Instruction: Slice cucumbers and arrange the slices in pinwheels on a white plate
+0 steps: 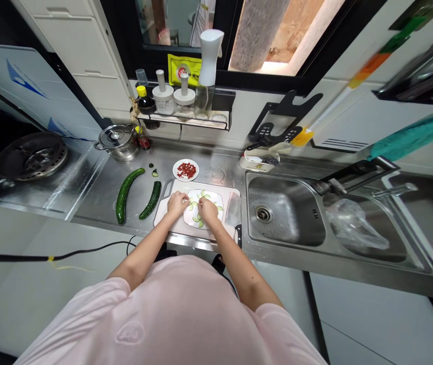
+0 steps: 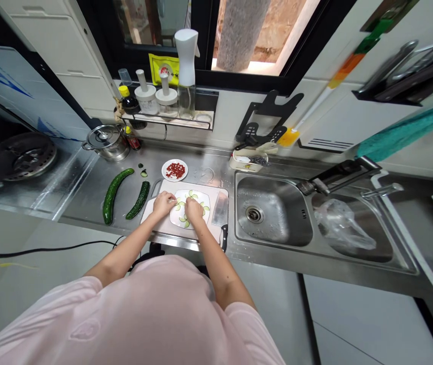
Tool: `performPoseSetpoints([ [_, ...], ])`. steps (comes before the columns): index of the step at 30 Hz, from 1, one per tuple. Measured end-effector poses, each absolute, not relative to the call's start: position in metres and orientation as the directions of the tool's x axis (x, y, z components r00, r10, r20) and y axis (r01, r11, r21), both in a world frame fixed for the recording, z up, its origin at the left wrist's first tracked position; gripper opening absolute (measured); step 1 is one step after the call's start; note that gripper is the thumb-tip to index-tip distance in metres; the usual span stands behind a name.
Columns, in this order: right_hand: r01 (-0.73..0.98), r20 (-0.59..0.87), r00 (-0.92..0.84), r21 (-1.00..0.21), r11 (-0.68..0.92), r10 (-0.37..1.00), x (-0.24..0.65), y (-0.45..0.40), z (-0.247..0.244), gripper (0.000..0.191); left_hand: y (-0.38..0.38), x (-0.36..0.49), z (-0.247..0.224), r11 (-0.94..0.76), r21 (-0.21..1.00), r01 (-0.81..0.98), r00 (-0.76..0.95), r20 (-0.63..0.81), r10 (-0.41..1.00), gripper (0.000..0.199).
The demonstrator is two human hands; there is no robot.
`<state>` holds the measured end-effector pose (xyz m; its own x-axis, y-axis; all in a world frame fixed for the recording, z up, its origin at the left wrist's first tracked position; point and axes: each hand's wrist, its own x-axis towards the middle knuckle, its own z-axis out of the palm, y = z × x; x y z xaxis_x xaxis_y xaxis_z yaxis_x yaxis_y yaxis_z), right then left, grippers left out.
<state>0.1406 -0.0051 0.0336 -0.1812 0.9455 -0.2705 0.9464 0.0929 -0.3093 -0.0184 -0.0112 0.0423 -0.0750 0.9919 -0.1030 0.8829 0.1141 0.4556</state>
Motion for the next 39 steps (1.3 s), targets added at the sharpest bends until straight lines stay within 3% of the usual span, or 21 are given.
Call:
performPoseSetpoints([
  [15, 0.952, -0.277, -0.213, -0.275, 0.135, 0.937, 0.134, -0.008, 0.033, 0.024, -0.012, -0.007, 0.043, 0.172, 0.355, 0.919, -0.123, -0.156, 0.98, 0.015],
  [30, 0.943, -0.283, -0.207, -0.313, 0.114, 0.937, 0.14, -0.011, 0.037, 0.028, -0.008, -0.008, 0.04, 0.14, 0.314, 0.939, -0.095, -0.155, 0.983, 0.015],
  [39, 0.875, -0.115, -0.19, -0.47, 0.115, 0.975, 0.156, -0.021, 0.046, 0.025, -0.01, -0.002, 0.05, 0.133, 0.257, 0.957, -0.085, -0.187, 0.979, 0.015],
])
